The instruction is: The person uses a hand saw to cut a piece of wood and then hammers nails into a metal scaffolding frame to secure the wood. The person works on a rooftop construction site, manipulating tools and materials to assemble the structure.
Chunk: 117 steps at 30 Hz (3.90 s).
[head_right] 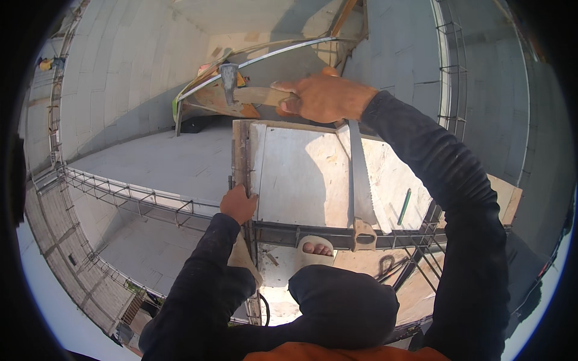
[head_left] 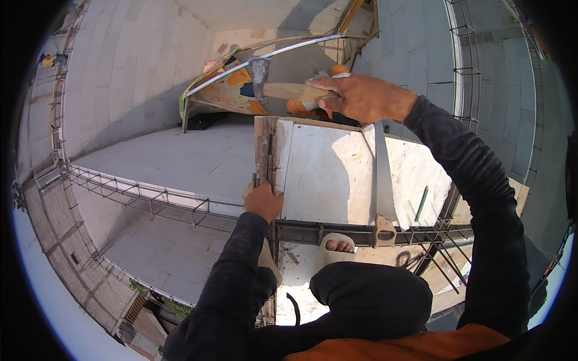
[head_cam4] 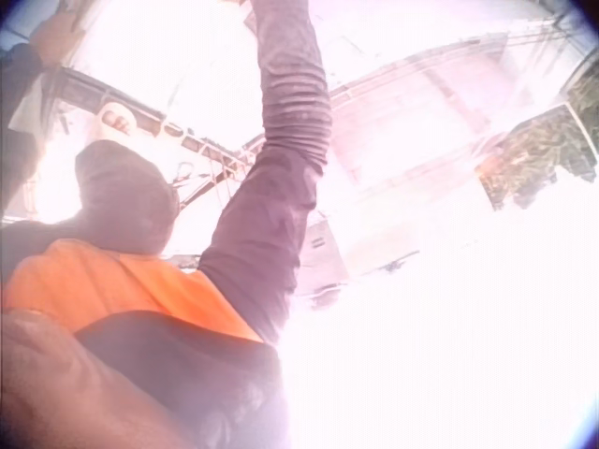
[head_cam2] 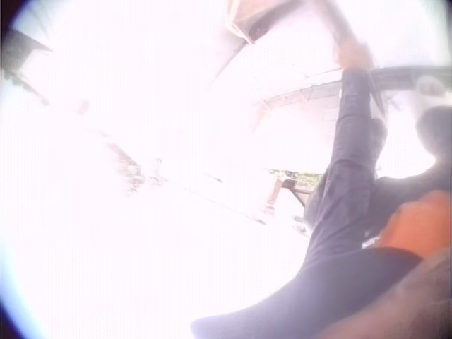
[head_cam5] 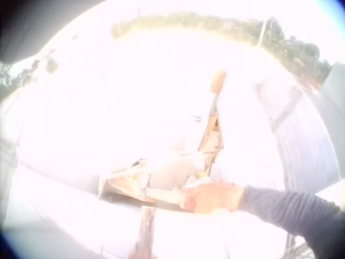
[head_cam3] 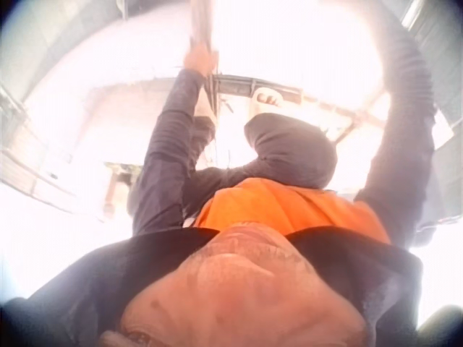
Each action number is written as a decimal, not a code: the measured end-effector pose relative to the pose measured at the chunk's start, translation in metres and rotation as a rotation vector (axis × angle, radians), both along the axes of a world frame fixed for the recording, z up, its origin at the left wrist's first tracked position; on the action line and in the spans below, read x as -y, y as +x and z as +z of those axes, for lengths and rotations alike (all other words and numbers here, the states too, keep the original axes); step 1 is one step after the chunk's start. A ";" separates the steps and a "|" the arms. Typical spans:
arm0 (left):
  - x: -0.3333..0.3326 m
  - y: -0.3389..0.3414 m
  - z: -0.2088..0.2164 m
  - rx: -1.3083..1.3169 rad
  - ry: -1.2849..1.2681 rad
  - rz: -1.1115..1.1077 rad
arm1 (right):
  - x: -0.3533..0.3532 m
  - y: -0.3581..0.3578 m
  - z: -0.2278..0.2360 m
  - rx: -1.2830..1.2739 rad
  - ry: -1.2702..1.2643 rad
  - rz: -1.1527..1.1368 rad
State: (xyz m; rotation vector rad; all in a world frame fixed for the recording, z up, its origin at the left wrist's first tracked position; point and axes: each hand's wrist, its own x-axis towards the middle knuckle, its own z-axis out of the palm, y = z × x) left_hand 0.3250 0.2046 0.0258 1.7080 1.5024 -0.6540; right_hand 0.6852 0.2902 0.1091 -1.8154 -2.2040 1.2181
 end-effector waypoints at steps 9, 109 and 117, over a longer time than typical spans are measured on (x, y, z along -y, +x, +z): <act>-0.001 0.000 -0.006 -0.004 0.033 -0.102 | 0.045 0.024 -0.002 -0.054 -0.492 -0.168; -0.103 0.022 0.061 -0.082 -0.340 -0.301 | 0.722 -0.098 0.014 0.276 -0.074 -2.138; -0.155 0.060 -0.018 0.287 0.392 -0.671 | 0.645 -0.240 -0.034 0.171 -0.415 -1.809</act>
